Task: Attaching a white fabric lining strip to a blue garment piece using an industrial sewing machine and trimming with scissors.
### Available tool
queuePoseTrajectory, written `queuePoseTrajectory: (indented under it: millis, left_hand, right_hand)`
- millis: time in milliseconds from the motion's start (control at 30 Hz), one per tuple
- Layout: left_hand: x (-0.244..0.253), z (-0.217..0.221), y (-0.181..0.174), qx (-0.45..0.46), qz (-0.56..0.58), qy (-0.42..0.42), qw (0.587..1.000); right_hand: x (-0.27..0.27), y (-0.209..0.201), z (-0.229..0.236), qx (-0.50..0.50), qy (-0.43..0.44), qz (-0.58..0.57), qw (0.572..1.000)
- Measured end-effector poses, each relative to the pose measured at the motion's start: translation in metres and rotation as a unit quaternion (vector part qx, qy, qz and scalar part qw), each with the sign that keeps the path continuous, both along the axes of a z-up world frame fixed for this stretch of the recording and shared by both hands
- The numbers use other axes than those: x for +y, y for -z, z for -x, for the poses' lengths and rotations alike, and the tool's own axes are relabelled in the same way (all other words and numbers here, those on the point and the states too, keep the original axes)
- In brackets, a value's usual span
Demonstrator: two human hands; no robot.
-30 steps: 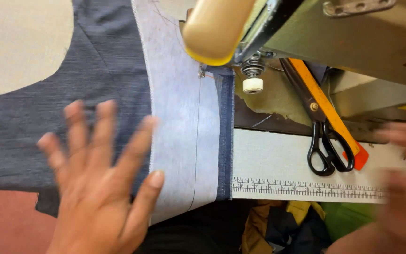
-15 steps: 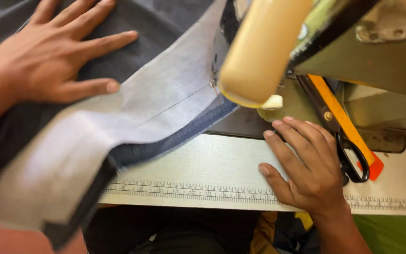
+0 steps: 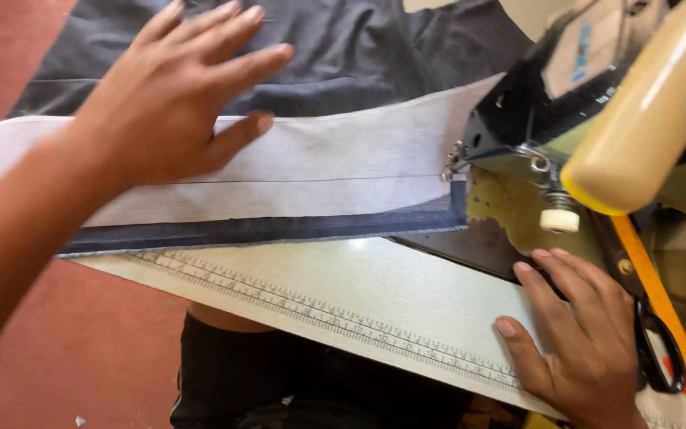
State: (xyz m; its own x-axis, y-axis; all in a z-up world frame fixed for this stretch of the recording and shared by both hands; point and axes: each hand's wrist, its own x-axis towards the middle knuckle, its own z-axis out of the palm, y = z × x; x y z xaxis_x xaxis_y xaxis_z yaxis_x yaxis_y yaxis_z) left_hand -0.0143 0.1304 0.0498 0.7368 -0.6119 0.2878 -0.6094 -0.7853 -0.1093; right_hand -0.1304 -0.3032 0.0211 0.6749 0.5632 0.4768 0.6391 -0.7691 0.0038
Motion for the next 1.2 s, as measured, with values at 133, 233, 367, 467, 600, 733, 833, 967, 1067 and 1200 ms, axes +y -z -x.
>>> queuePoseTrajectory:
  millis: [133,233,367,467,600,733,833,967,1067,1200]
  left_hand:
    - [0.022,0.055,0.03,0.137,0.057,-0.225,0.963]
    - [0.037,0.038,0.039,0.167,0.039,-0.245,0.954]
    - [0.039,-0.002,0.032,0.2,0.016,-0.214,0.956]
    - [0.04,-0.008,0.031,0.211,0.017,-0.194,0.958]
    - [0.048,0.008,0.04,0.194,0.047,-0.203,0.959]
    - [0.066,0.021,0.044,0.153,0.088,-0.226,0.958]
    - [0.082,0.019,0.034,0.183,0.052,-0.232,0.954]
    - [0.108,0.022,0.031,0.202,0.007,-0.252,0.946]
    - [0.134,0.028,0.028,0.216,0.021,-0.283,0.934]
    - [0.167,0.047,0.016,0.238,0.09,-0.336,0.907]
  right_hand:
    - [0.007,-0.006,-0.003,0.008,-0.025,0.039,0.999]
    - [0.022,-0.024,-0.01,0.046,-0.064,0.076,0.994]
    - [0.036,-0.025,-0.042,0.015,-0.08,0.091,0.992]
    - [0.035,-0.01,-0.059,-0.026,-0.07,0.069,0.995]
    - [0.039,-0.006,-0.053,0.056,-0.072,0.027,0.995]
    - [0.045,-0.004,-0.053,0.08,-0.094,0.047,0.991]
    - [0.046,-0.005,-0.054,0.094,-0.074,0.095,0.988]
    - [0.043,0.0,-0.05,0.078,-0.079,0.084,0.99]
    - [0.043,0.003,-0.049,0.083,-0.082,0.056,0.992]
    - [0.041,0.012,-0.049,0.073,-0.051,0.085,0.992]
